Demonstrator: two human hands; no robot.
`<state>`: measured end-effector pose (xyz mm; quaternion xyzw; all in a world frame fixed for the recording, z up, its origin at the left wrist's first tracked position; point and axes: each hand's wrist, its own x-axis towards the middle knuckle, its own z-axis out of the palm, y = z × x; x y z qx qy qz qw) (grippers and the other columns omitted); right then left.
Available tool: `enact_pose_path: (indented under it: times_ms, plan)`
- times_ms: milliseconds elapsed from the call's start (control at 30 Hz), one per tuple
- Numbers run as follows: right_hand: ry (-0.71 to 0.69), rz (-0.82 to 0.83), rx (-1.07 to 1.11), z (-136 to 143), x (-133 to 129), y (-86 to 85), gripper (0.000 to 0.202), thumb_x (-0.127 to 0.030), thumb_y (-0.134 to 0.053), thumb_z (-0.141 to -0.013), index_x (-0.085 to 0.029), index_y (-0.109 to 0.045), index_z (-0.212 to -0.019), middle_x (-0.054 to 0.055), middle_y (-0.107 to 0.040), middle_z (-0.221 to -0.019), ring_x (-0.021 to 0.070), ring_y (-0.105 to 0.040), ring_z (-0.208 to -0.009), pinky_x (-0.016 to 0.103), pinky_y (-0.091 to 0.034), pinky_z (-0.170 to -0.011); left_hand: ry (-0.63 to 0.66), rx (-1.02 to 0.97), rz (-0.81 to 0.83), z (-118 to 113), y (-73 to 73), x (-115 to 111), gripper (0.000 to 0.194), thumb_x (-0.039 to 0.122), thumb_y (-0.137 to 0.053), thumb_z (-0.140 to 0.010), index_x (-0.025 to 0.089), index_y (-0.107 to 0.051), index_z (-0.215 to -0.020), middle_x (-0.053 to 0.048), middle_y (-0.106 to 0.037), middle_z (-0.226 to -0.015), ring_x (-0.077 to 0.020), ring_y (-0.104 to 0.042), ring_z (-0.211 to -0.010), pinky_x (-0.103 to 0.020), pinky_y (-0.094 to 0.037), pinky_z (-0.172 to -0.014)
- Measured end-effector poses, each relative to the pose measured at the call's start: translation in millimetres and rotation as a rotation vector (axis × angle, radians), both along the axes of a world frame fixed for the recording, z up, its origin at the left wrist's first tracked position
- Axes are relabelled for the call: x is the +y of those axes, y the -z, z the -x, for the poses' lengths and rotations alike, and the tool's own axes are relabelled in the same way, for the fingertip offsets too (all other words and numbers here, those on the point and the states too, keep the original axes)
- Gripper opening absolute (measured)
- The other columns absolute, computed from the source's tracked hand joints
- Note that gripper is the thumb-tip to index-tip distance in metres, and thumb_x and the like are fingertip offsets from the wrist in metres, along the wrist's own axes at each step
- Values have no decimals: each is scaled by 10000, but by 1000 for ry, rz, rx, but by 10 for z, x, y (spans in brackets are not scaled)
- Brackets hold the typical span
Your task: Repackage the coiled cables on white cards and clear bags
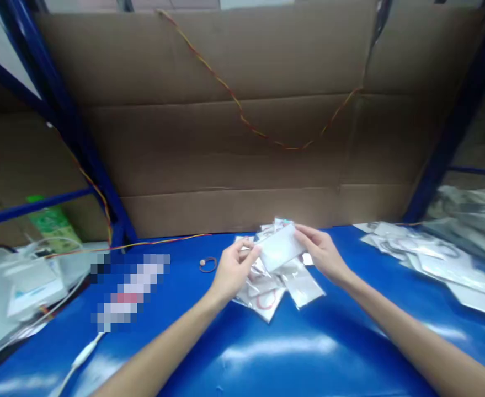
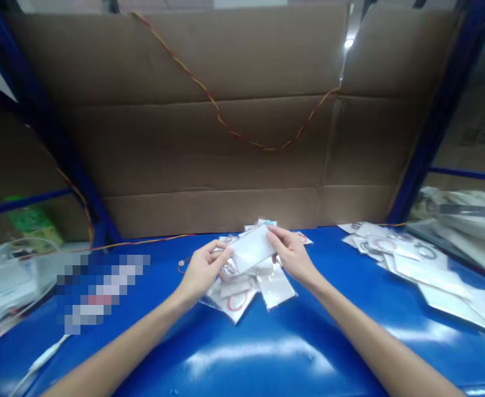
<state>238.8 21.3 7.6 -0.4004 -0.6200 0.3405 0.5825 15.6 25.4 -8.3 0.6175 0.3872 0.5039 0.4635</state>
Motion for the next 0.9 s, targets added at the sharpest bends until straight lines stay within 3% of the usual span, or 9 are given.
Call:
enact_pose_path:
  times_ms: [133,233,333,433,567,633,767,833,900]
  plan:
    - [-74,28,-9,10,-10,25,446,-500,-633,-909,-174,-740,-1194,30,-685,-708,117,-496,-470,229,-409,-401,21,32,51,-1,-16,-30,430,539,-774,-752,163,-639,-910,-66,-755,-694,-195,-689,-503,-220,-477,-394]
    - [-78,45,23,20,-17,46,548,-471,-662,-903,-191,-617,-1372,-20,-636,-626,101,-460,-421,204,-354,-369,43,35,72,-11,-31,-58,453,549,-769,-757,152,-647,-935,-59,-742,-651,-185,-672,-473,-221,-479,-401]
    - [-1,26,91,18,-8,46,478,-470,-724,-851,-188,-676,-1234,-40,-610,-568,97,-456,-398,200,-350,-354,12,-9,85,-17,-44,-57,446,539,-795,-726,163,-639,-907,-27,-720,-629,-164,-643,-436,-212,-459,-382]
    - [100,20,175,-6,24,26,387,-490,-774,-799,-165,-755,-1008,15,-695,-673,112,-533,-470,218,-441,-388,-50,-60,89,-6,-58,-28,426,515,-803,-717,165,-636,-893,-14,-707,-634,-154,-633,-425,-213,-460,-383]
    - [138,93,314,-49,62,-10,428,-489,-813,-767,-170,-774,-1050,63,-773,-938,140,-660,-592,265,-582,-528,-138,-111,72,24,-79,14,412,503,-791,-730,161,-647,-908,2,-690,-633,-127,-609,-415,-191,-429,-373]
    - [90,130,386,-62,57,-31,419,-503,-773,-804,-172,-771,-1062,77,-782,-986,160,-700,-631,281,-603,-569,-176,-128,76,32,-85,23,414,504,-794,-721,162,-646,-901,7,-683,-642,-124,-610,-422,-183,-411,-362]
    - [-175,168,481,-64,0,-77,428,-524,-614,-878,-184,-758,-1095,125,-766,-1178,281,-759,-923,310,-606,-594,-176,-122,89,28,-82,20,408,507,-768,-744,161,-642,-920,0,-689,-666,-121,-609,-437,-190,-435,-379]
    - [-259,150,468,-57,-28,-92,418,-484,-626,-857,-197,-746,-1136,129,-731,-1274,317,-740,-1032,332,-615,-630,-184,-126,88,23,-79,16,395,497,-764,-750,161,-647,-921,2,-691,-686,-113,-607,-453,-188,-450,-400]
    - [-248,131,423,-46,-40,-94,422,-427,-713,-804,-205,-737,-1162,127,-724,-1285,322,-731,-1059,329,-613,-637,-201,-129,81,23,-81,13,385,494,-773,-734,161,-644,-879,10,-675,-685,-109,-602,-452,-186,-436,-395]
